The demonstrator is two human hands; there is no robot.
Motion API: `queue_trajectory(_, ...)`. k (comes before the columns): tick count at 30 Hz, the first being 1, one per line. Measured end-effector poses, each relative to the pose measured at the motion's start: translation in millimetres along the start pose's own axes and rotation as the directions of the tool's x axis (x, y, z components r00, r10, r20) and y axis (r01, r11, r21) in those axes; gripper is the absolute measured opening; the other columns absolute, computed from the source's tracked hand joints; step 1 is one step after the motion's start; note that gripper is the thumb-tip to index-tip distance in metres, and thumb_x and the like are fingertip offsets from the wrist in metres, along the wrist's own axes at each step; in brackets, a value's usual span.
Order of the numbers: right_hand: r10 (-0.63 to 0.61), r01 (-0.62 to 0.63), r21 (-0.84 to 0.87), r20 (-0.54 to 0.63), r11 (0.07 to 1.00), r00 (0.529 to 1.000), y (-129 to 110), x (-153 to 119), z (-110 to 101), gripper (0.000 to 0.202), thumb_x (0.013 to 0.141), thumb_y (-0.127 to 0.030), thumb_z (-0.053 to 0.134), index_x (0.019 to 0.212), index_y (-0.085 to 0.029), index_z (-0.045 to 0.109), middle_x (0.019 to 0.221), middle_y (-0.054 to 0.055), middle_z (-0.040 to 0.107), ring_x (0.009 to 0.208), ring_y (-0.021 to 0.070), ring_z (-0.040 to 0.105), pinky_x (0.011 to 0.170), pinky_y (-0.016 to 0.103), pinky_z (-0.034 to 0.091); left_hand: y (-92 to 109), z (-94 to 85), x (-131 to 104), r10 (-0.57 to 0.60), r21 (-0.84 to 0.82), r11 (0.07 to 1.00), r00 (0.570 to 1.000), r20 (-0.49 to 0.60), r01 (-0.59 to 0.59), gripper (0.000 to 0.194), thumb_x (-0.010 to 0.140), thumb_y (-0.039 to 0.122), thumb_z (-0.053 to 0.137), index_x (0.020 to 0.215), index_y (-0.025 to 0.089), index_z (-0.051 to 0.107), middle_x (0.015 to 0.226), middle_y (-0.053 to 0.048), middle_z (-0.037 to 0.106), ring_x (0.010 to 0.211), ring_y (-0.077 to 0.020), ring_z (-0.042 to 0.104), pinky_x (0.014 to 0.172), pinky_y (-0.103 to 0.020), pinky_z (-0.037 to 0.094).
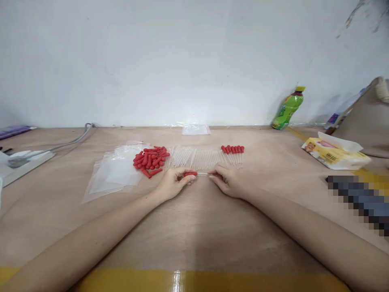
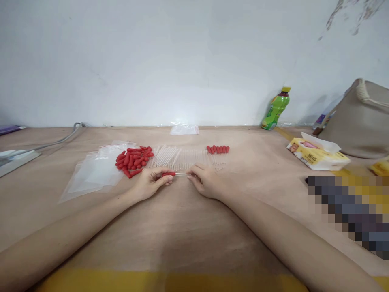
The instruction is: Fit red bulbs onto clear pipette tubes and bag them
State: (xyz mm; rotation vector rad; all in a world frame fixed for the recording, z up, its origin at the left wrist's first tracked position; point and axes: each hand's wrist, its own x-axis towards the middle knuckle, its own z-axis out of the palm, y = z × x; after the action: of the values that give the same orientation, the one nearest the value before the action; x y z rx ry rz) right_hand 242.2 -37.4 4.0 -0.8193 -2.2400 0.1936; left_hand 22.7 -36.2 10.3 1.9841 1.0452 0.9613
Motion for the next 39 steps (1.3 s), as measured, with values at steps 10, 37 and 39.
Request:
queue_trajectory(10, -0.094, 0.092, -0.05, -0.023, 0.994, 0.995, 2.4, -3.4, 11.9, 0.018, 0.087, -0.02, 0.041, 0.083, -0.016, 0.059, 0.071, 0.004, 0.055, 0.063, 0.0129, 0.049, 0.058, 0.025, 0.039, -1.8, 1.8, -3.2, -0.027, -0.103, 0.994, 0.996, 0.089, 0.037, 0.023, 0.079, 0.03, 0.056, 0.087, 0.01, 0.062, 0.063, -0.001, 0.059, 0.057, -0.0094, 0.055, 0.058, -0.022, 0.048)
queue_trajectory(37, -0.036, 0.037, -0.035, 0.018, 0.999, 0.999, -13.0, 3.4, 16.8, 0.025, 0.089, -0.024, 0.037, 0.078, -0.016, 0.058, 0.068, 0.005, 0.058, 0.061, 0.0122, 0.05, 0.057, 0.023, 0.038, 1.2, 6.2, -7.1, -0.003, -0.069, 0.998, 0.996, 0.09, 0.01, 0.021, 0.078, 0.029, 0.057, 0.086, 0.01, 0.062, 0.064, -0.002, 0.06, 0.055, -0.0091, 0.056, 0.056, -0.022, 0.05)
queue_trajectory(39, 0.004, -0.003, -0.034, 0.053, 0.999, 0.999, -15.2, 4.5, 16.4, 0.025, 0.088, -0.024, 0.037, 0.077, -0.016, 0.058, 0.067, 0.004, 0.058, 0.06, 0.0119, 0.05, 0.056, 0.022, 0.037, -0.1, 6.5, -7.3, 0.008, -0.051, 0.999, 0.996, 0.093, -0.004, 0.02, 0.079, 0.029, 0.056, 0.085, 0.01, 0.062, 0.063, -0.002, 0.06, 0.055, -0.0091, 0.056, 0.056, -0.022, 0.05)
